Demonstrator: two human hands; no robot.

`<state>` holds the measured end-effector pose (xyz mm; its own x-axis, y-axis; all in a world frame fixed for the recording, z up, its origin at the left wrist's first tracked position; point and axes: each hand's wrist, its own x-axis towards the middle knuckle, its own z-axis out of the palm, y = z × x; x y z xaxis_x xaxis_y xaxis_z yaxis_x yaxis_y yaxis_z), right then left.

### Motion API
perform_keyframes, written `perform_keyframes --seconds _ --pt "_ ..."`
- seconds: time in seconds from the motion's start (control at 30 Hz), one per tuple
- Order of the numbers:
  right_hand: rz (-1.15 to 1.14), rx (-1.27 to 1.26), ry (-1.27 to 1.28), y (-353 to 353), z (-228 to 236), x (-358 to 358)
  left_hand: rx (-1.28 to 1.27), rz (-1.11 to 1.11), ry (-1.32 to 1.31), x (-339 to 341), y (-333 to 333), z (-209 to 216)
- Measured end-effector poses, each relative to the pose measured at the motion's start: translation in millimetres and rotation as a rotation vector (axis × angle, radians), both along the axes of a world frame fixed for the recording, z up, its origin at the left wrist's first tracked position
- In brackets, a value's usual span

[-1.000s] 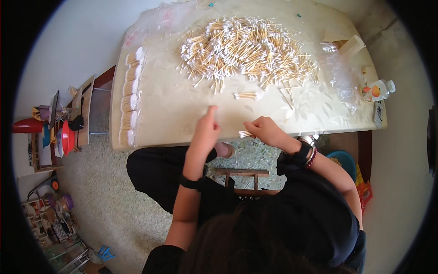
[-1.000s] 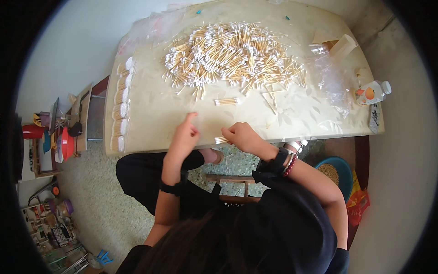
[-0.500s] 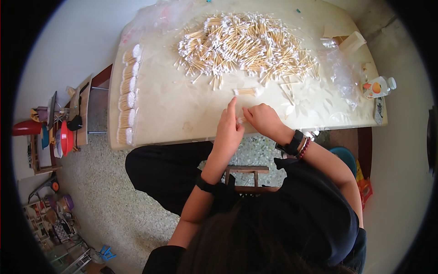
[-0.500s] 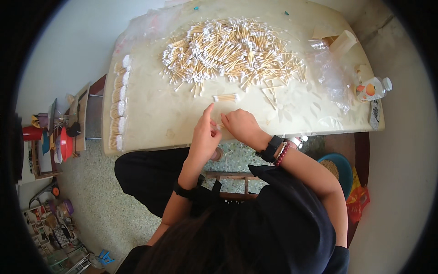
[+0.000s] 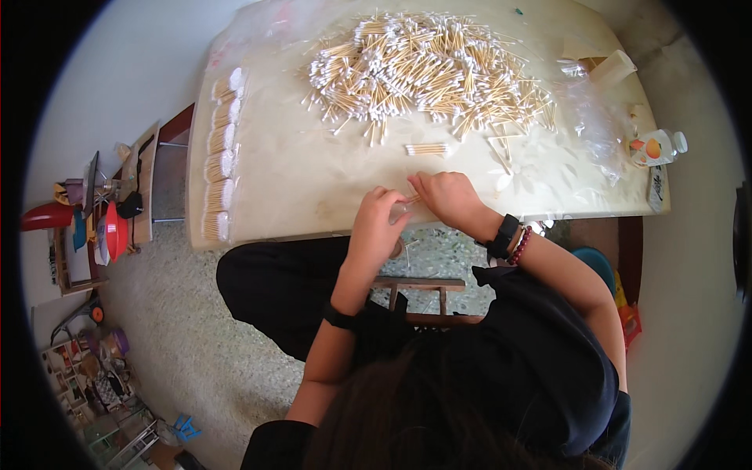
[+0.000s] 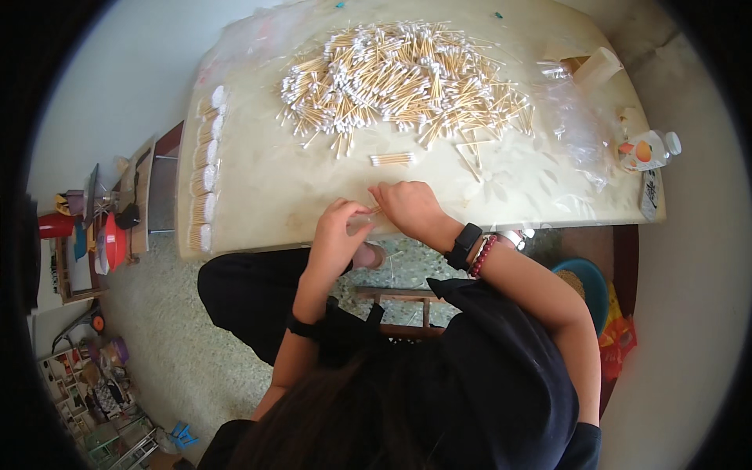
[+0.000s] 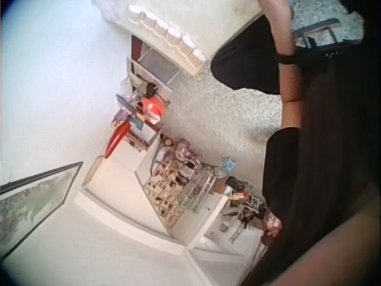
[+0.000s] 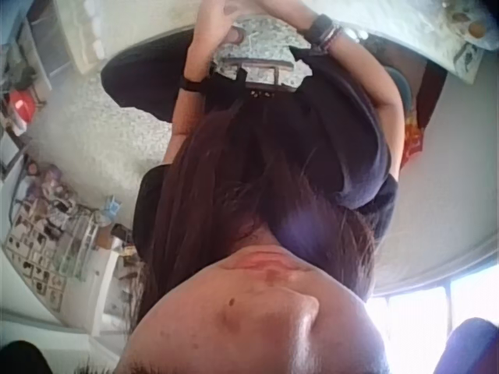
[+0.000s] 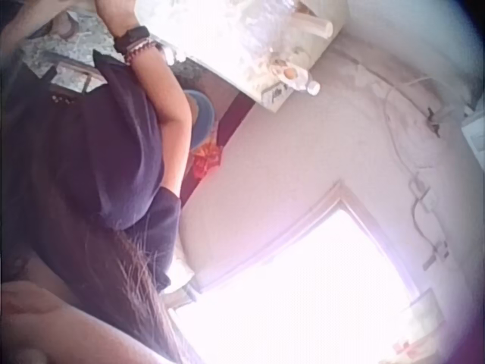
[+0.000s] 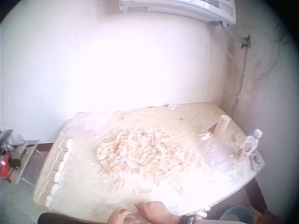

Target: Sorting cotton swabs on a table and placing them into small clear plastic bags.

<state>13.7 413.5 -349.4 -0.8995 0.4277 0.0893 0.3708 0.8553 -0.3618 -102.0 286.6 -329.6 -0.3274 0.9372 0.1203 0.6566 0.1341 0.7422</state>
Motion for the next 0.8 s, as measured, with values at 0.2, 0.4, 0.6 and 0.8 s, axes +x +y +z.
perform_keyframes --seconds 0.2,0.4,0.6,0.8 --pt "0.108 -0.036 0.084 4.3 -6.1 -5.8 0.043 0.177 0.037 15.8 2.6 -10.3" --pt "0.109 0.033 0.083 8.5 2.4 -0.7 0.048 0.148 0.129 17.9 3.6 -9.5" --pt "0.073 -0.158 0.058 29.4 25.2 24.1 0.067 0.14 0.111 18.7 4.7 -8.8" --pt "0.26 -0.294 0.229 25.0 15.7 34.9 0.054 0.131 0.131 16.5 4.1 -8.1"
